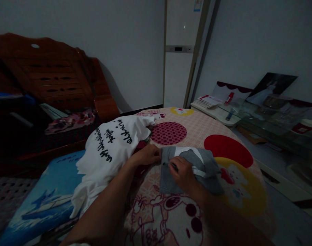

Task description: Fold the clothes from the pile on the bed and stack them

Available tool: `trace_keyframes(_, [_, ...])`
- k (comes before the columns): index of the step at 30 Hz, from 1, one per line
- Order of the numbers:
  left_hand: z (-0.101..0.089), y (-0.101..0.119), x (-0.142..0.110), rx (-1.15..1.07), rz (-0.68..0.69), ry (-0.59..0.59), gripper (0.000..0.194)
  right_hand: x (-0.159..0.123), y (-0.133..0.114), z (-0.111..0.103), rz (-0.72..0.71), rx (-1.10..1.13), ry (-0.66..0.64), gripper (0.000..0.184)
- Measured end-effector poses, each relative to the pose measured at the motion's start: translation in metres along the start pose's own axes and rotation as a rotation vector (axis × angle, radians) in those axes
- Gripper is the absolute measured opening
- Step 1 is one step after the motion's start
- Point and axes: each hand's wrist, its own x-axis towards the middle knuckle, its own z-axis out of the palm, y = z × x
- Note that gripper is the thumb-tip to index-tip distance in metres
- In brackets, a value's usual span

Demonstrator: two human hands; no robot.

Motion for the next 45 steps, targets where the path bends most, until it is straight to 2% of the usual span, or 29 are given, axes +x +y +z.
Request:
trace_keyframes(2, [0.0, 0.003, -0.002, -0.03, 0.008, -0.103, 0.014, 0.001, 0.001, -0.001, 0.084, 0.033, 0.067, 0.012])
trace_keyframes(4, [0.002, 0.009, -0.005, -0.03, 0.027, -0.139, 0.016, 0.002, 0.0, -0.002, 0.121, 0.05, 0.094, 0.012])
trace_keyframes(8, [0.011, 0.024, -0.005, 0.154, 0.003, -0.03, 0.039, 0.003, -0.001, -0.004, 0.12, 0.057, 0.099, 0.012])
trace_keyframes(11, [0.019, 0.028, 0.001, 0.31, -0.021, 0.047, 0.035, 0.002, -0.001, -0.003, 0.12, 0.06, 0.08, 0.01])
trace_keyframes(14, [0.023, 0.027, 0.005, 0.337, 0.007, 0.081, 0.027, 0.0, 0.0, -0.001, 0.1, 0.045, 0.042, 0.013])
trace_keyframes(19, [0.016, 0.022, 0.003, 0.188, 0.025, 0.079, 0.028, 0.009, 0.0, -0.003, 0.078, -0.088, -0.087, 0.016])
trace_keyframes(23, [0.012, 0.018, 0.0, -0.019, -0.01, -0.034, 0.023, 0.022, -0.002, -0.003, 0.097, -0.231, -0.162, 0.011])
trace_keyframes(28, [0.011, 0.016, 0.001, -0.304, -0.14, -0.156, 0.018, 0.025, 0.001, 0.005, 0.056, -0.275, -0.047, 0.013])
trace_keyframes(32, [0.014, 0.013, 0.005, -0.499, -0.08, -0.269, 0.022, 0.023, 0.002, 0.005, 0.033, -0.235, -0.005, 0.015])
trace_keyframes(35, [0.014, 0.007, 0.006, -0.54, -0.021, -0.353, 0.033, 0.024, 0.002, 0.001, 0.026, -0.192, -0.033, 0.016])
trace_keyframes(38, [0.01, 0.0, 0.003, -0.554, -0.024, -0.386, 0.029, 0.024, 0.002, -0.001, 0.035, -0.203, -0.091, 0.014])
trace_keyframes(42, [0.001, -0.008, -0.003, -0.554, -0.083, -0.371, 0.03, 0.022, -0.001, 0.0, -0.014, -0.313, -0.217, 0.01])
trace_keyframes(45, [0.002, -0.016, -0.001, -0.55, -0.158, -0.325, 0.038, 0.02, -0.006, 0.001, -0.052, -0.412, -0.3, 0.01])
